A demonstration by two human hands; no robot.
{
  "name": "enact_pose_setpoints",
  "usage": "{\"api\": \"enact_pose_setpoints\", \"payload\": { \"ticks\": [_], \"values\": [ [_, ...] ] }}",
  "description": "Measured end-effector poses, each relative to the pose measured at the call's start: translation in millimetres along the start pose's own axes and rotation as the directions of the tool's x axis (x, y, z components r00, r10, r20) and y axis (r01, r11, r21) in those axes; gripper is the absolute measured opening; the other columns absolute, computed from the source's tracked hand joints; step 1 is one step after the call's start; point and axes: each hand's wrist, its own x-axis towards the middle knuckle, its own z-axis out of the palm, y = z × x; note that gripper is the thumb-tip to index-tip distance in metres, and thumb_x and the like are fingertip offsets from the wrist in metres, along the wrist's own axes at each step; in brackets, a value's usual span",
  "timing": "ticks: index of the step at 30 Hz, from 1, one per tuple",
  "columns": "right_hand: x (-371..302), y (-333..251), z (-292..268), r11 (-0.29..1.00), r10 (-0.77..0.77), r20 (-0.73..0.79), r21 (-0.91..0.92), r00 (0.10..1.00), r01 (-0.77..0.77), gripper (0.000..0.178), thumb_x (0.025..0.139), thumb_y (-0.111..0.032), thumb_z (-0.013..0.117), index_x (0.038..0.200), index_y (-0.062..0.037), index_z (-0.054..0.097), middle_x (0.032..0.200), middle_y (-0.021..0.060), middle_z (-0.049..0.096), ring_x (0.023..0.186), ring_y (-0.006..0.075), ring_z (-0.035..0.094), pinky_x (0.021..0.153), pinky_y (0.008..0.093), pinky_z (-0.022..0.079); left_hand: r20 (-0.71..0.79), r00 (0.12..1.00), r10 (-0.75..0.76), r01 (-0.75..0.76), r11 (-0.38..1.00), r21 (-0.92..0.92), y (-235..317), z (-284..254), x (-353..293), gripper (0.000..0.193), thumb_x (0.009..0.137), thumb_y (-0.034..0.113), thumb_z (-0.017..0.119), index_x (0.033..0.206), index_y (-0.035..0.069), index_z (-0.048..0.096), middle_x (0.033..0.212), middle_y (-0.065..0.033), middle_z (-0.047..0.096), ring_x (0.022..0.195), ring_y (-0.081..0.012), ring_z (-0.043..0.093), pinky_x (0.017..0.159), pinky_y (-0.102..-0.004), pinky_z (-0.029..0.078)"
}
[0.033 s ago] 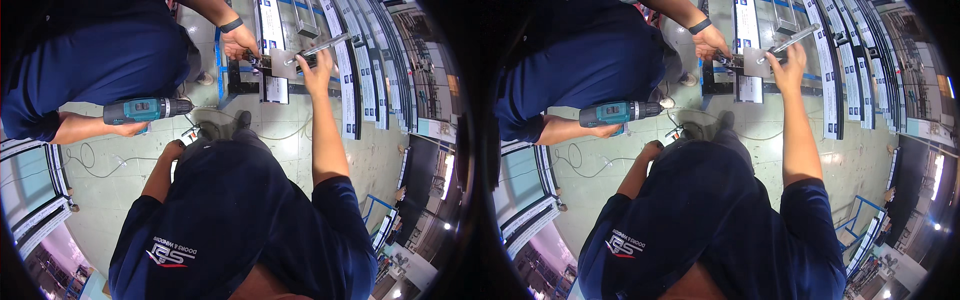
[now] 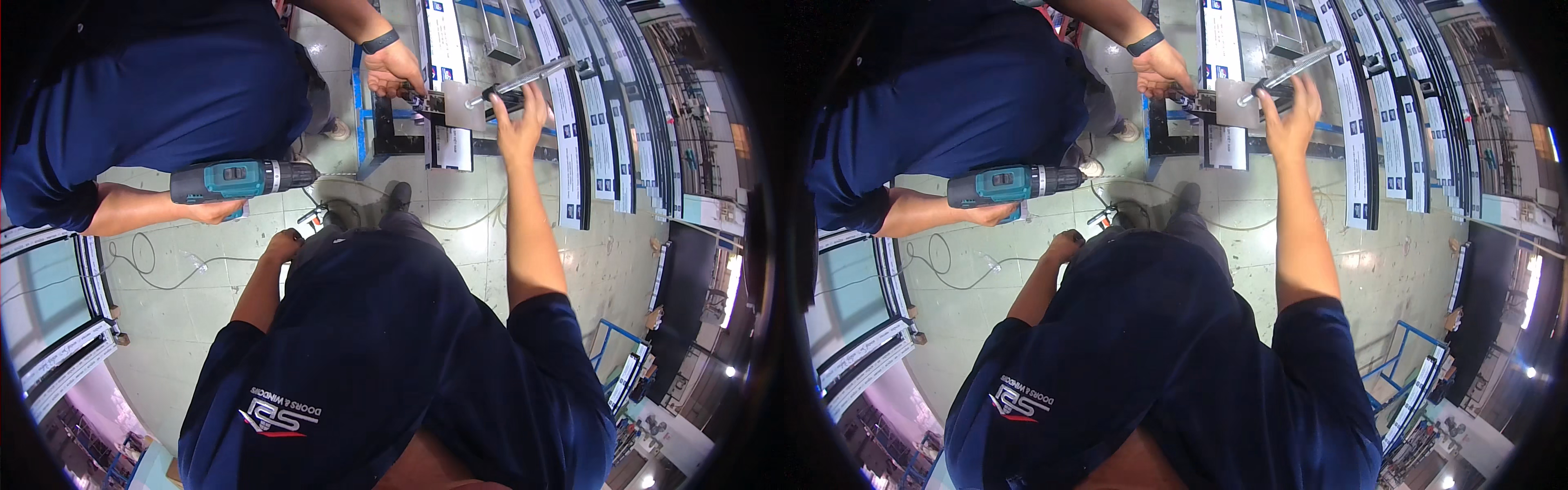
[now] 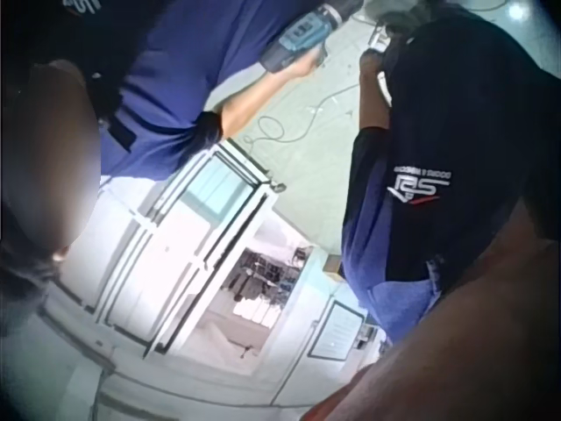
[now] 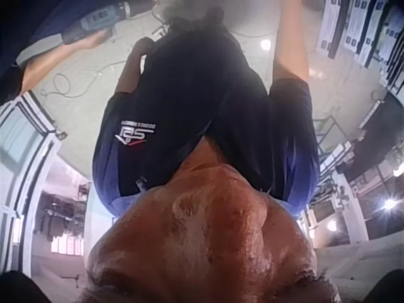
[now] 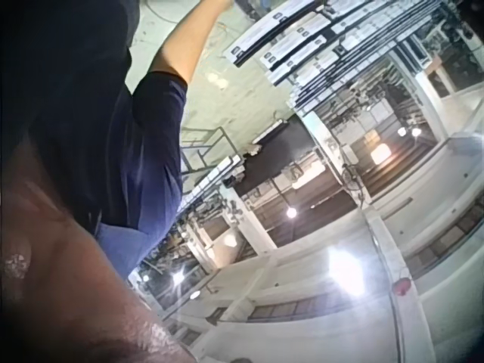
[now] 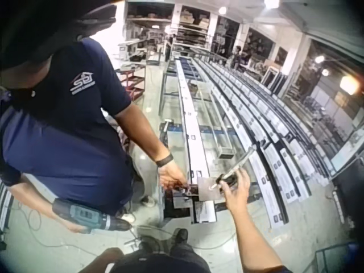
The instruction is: Measure, mark, and drill holes into metal frame components for assembly.
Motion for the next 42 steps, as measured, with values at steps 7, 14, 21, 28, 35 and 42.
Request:
{"api": "enact_pose_setpoints", "payload": {
  "ticks": [7,14,21,28,35,42],
  "values": [
    [-135.9,2.0,46.6,0.902,0.401,-0.001,0.176,0.916,-0.395,0.076,0.091,-0.032,0.089,0.147,0.0028,0.052,0.146,0.0259,0.053,0.136,0.0417,0.052,0.116,0.0486,0.043,0.015,1.0,-0.005,0.005,1.0,0.022,-27.6,0.6,-13.6,0.041,0.096,0.038,0.07,0.116,0.004,0.08,0.122,-0.0211,0.079,0.118,-0.0372,0.074,0.106,-0.0452,0.057],
    [-145.7,-19.7,74.7,0.926,0.377,0.185,-0.102,0.907,-0.364,0.111,0.082,-0.059,0.091,0.156,0.0084,0.042,0.153,0.0324,0.052,0.142,0.0498,0.047,0.119,0.0559,0.04,0.045,0.999,0.008,-0.011,0.998,0.054,-11.1,-22.2,-23.9,0.04,0.096,0.037,0.068,0.115,0.004,0.082,0.122,-0.0222,0.079,0.119,-0.0372,0.074,0.107,-0.0454,0.057],
    [-150.7,-16.1,75.7,0.919,0.392,0.235,-0.14,0.889,-0.368,0.115,0.083,-0.065,0.087,0.157,0.01,0.039,0.152,0.034,0.052,0.14,0.052,0.048,0.117,0.057,0.042,0.205,0.979,0.001,-0.005,1.0,0.019,64.3,-72.3,-42.0,0.047,0.102,0.045,0.062,0.12,0.007,0.081,0.123,-0.0187,0.079,0.117,-0.0358,0.074,0.105,-0.0453,0.056],
    [-147.1,-19.0,67.6,0.911,0.412,0.249,-0.132,0.877,-0.391,0.115,0.083,-0.064,0.087,0.157,0.0101,0.039,0.151,0.0347,0.053,0.139,0.0528,0.049,0.116,0.0575,0.043,-0.218,0.684,0.696,-0.715,0.699,-0.011,297.8,-204.2,-157.7,0.02,0.097,0.023,0.076,0.105,0.005,0.078,0.092,-0.0176,0.076,0.082,-0.0385,0.074,0.074,-0.0445,0.057],
    [-152.5,-17.2,65.8,0.911,0.412,0.26,-0.118,0.873,-0.395,0.116,0.083,-0.064,0.087,0.157,0.011,0.038,0.151,0.0358,0.052,0.139,0.0531,0.05,0.116,0.0576,0.043,-0.488,0.154,0.859,-0.576,0.479,0.662,379.4,-205.8,-65.0,0.022,0.091,0.02,0.079,0.109,0.007,0.078,0.099,-0.0163,0.075,0.092,-0.0374,0.073,0.08,-0.0465,0.058],
    [-152.7,-20.0,64.7,0.877,0.474,0.252,-0.053,0.844,-0.477,0.122,0.081,-0.063,0.089,0.158,0.0138,0.034,0.155,0.0381,0.047,0.144,0.0533,0.046,0.122,0.0573,0.038,-0.315,0.643,0.698,-0.594,0.714,0.371,392.8,-213.4,-96.6,0.024,0.094,0.026,0.078,0.1,0.003,0.076,0.089,-0.016,0.075,0.084,-0.0363,0.075,0.074,-0.0462,0.057]
  ]
}}
